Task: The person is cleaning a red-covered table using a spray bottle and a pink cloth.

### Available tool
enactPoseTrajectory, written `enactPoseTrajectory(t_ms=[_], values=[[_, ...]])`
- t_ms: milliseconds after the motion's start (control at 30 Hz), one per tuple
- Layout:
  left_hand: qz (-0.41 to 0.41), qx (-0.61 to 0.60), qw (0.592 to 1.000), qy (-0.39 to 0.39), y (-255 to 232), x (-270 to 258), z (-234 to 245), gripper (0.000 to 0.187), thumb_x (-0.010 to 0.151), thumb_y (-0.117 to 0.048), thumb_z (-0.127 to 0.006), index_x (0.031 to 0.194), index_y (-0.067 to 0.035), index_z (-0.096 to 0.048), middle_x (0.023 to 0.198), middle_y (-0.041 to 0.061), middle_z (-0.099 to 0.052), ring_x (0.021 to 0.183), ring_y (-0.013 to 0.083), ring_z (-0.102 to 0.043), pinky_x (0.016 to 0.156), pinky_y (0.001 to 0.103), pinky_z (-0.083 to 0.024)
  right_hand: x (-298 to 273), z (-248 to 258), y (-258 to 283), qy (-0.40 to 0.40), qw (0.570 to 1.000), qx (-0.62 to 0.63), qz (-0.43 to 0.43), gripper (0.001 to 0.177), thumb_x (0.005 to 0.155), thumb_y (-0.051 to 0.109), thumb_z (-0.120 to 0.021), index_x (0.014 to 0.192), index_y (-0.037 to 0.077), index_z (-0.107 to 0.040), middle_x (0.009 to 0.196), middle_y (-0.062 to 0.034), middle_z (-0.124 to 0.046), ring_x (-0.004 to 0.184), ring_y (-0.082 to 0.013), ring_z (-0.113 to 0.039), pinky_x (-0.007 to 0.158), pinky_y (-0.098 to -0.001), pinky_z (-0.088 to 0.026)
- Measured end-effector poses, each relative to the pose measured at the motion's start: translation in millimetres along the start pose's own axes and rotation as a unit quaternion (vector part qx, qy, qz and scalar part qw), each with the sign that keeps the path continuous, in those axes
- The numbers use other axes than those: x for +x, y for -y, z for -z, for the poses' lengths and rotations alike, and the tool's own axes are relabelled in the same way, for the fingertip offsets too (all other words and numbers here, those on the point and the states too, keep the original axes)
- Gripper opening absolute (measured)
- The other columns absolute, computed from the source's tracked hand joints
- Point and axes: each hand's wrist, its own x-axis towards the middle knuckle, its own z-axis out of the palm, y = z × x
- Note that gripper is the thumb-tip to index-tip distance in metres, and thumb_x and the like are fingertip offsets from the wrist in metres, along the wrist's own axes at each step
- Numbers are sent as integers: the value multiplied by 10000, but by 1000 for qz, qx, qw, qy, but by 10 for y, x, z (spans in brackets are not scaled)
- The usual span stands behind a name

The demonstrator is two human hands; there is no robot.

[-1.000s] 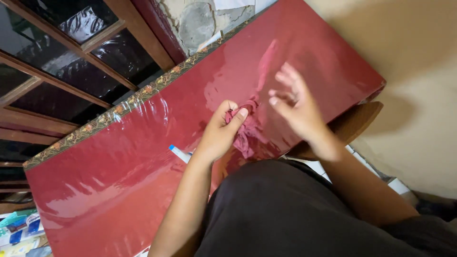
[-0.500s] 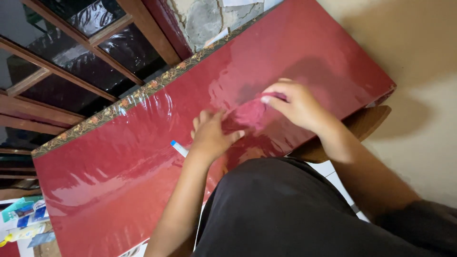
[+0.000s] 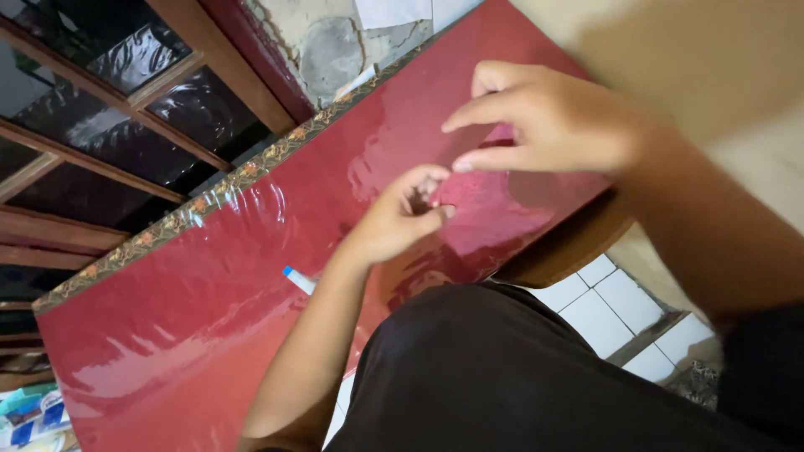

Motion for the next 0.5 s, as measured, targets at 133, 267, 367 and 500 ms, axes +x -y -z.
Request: enactPoseTrajectory(t_ms=[133,267,367,500], values=[[80,82,993,39,-148,26,254,168,970,-152,-702,1110,-83,-640,866,-91,-502,778,34,-462,687,257,-420,-125,101,-296,71,997,-34,-5,335,850,327,-761,1097,100,-773,935,-72,-636,796,-215,-638,724,-350,-509],[193,108,971,90,-199,56,328,283,1062,-273,-618,906,-37,-615,820,-75,-478,822,33,-446,748,243,-451,-68,237,-162,198,973,-26,-116,276,897,355,-675,924,93,-757,790,-35,-649,710,-176,-631,685,-346,-505],[187,180,960,105,-252,62,500,300,1019,-304,-668,891,-39,-609,816,-76,-444,788,54,-409,683,277,-401,-236,120,-465,255,929,35,-266,339,982,357,-605,881,47,-697,723,-131,-600,695,-229,-573,677,-372,-484],[163,188,959,136,-169,152,763,321,970,-336,-710,941,-42,-587,826,-65,-419,789,73,-401,670,308,-401,-340,56,-926,154,949,102,-256,339,1003,355,-553,869,69,-677,753,-43,-649,767,-136,-596,733,-317,-463]])
